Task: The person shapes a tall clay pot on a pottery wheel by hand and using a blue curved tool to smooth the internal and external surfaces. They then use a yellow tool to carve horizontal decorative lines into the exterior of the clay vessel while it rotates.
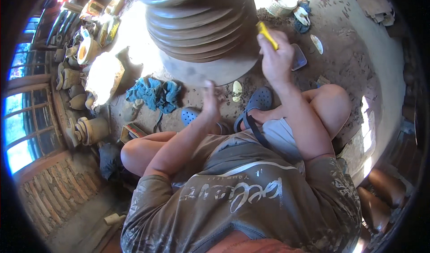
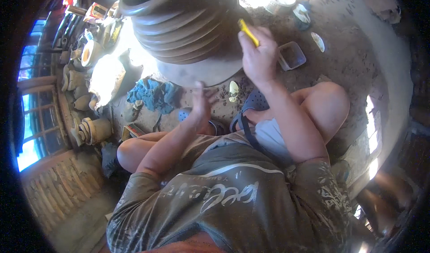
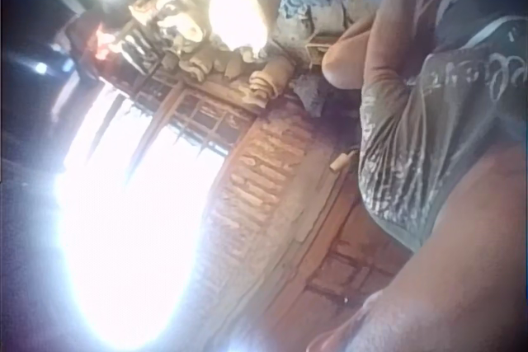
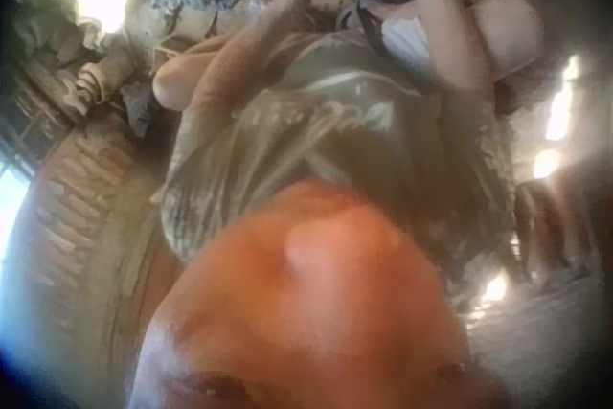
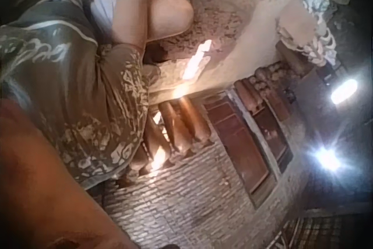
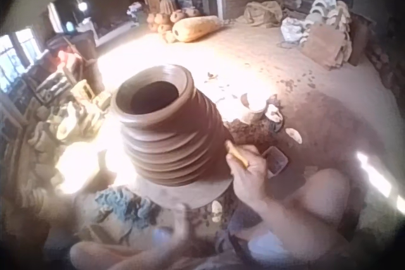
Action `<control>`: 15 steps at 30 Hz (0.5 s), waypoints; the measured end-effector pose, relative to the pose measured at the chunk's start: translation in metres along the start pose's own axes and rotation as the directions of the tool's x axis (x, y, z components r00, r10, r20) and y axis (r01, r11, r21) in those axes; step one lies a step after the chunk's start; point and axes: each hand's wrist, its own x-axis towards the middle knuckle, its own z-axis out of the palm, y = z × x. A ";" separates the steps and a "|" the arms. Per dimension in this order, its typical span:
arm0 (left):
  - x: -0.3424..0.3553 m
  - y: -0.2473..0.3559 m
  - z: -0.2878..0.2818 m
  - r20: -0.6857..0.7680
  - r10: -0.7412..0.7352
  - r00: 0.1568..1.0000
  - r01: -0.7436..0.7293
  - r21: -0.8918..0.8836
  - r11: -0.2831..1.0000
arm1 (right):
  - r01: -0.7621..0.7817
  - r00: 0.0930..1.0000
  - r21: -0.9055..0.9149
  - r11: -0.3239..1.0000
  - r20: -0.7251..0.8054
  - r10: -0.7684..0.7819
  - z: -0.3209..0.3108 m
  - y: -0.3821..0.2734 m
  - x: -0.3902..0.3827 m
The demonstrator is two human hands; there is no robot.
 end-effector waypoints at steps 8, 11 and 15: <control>0.057 0.087 -0.056 -0.222 0.266 0.938 -0.319 -0.256 0.912 | 0.290 0.957 -0.318 0.903 0.124 -0.263 0.004 -0.036 0.061; 0.081 0.095 -0.086 -0.177 0.213 0.961 -0.254 -0.261 0.931 | 0.283 0.954 -0.351 0.893 0.196 -0.225 0.009 -0.047 0.065; -0.005 0.025 0.016 -0.179 -0.026 0.984 -0.001 -0.149 0.989 | 0.335 0.938 -0.358 0.871 0.215 -0.272 -0.001 -0.026 0.071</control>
